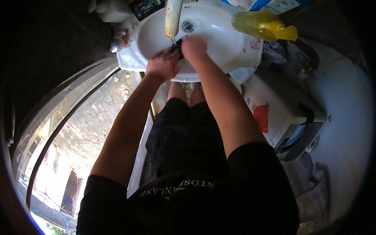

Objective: The person washes a black sock by hand in a sink with water and soap from a bottle, then holds it up for inspection.

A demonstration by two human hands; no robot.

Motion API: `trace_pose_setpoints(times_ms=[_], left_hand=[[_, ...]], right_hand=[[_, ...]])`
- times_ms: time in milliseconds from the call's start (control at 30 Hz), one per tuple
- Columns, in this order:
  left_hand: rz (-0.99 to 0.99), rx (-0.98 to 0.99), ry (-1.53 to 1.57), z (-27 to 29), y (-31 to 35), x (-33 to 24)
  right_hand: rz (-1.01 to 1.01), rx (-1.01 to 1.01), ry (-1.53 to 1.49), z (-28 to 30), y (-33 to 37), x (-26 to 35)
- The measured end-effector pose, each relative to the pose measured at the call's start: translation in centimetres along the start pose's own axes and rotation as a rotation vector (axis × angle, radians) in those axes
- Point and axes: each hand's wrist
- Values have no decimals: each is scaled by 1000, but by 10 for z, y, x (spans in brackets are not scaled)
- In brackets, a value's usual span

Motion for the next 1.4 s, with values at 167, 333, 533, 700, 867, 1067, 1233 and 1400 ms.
trace_pose_setpoints(times_ms=[167, 333, 533, 700, 867, 1067, 1233, 1400], left_hand=[[-22, -53, 38, -3, -3, 0], [9, 40, -25, -2, -2, 4], [-15, -52, 32, -3, -4, -1], [-8, -15, 19, 3, -1, -2], [-20, -76, 17, -9, -2, 3], [-23, -42, 28, -3, -1, -1], [10, -16, -1, 0, -5, 0], [-23, -70, 46, -2, 0, -2]], right_hand=[[-17, -32, 141, -3, 4, -21], [14, 13, -132, 22, 12, 32], [37, -43, 166, -10, -2, -29], [161, -102, 109, -23, 14, -16], [62, -53, 84, -3, 4, -8], [-12, -131, 140, -5, 9, -38], [326, -75, -82, -10, 15, 16], [-9, -117, 173, -5, 8, -26]])
Point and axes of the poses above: each hand's wrist, its own y-axis away from the middle knuckle, its own z-axis out of the back of the hand, x = y × z, and after that the axes turned 6 degrees about z, right-handed
